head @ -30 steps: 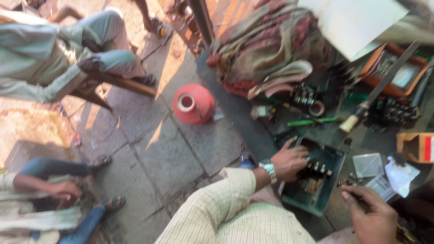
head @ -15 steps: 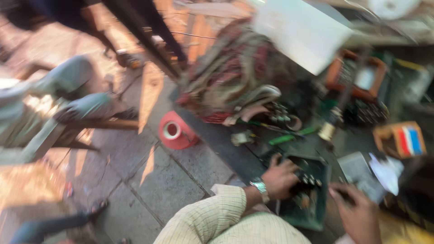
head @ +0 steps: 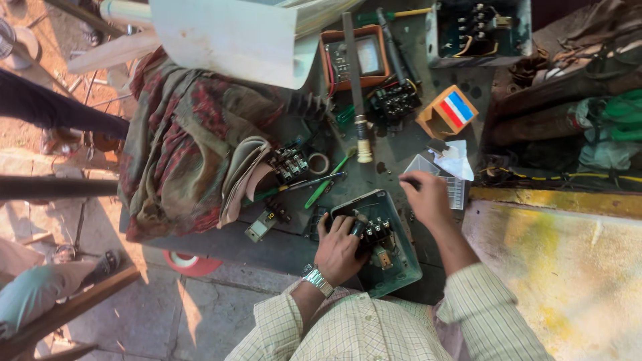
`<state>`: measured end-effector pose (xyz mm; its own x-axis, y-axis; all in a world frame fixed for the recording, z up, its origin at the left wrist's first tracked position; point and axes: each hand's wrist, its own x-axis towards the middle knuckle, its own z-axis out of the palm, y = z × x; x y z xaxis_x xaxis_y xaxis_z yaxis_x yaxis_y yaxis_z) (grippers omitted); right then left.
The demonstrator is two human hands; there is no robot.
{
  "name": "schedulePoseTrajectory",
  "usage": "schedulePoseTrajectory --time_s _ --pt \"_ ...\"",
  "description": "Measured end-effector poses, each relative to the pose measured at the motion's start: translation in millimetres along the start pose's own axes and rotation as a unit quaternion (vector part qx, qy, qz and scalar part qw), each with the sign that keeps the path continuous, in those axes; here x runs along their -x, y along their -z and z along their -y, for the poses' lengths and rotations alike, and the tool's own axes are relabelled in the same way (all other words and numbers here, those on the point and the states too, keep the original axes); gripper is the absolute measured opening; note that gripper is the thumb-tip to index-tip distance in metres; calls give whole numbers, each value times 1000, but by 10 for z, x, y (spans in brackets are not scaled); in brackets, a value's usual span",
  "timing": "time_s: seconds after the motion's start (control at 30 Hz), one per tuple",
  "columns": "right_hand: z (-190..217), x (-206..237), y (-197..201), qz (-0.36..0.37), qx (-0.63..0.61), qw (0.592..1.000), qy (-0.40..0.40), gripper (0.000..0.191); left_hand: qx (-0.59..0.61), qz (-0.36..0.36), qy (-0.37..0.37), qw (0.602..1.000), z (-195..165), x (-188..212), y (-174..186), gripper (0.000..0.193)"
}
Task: The person uses a flathead screwdriver to scrape and clean the contacts on a black electrical component. They then place the component into a green plastic housing and continue to adjust and clean the internal parts with the screwdriver.
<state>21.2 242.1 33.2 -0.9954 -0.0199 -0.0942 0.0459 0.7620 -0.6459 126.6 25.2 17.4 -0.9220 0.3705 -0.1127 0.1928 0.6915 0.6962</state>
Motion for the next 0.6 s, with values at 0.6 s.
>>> schedulePoseTrajectory --time_s 0.6 --pt "201 -108 -46 -57 46 997 13 10 9 -163 7 987 320 386 160 35"
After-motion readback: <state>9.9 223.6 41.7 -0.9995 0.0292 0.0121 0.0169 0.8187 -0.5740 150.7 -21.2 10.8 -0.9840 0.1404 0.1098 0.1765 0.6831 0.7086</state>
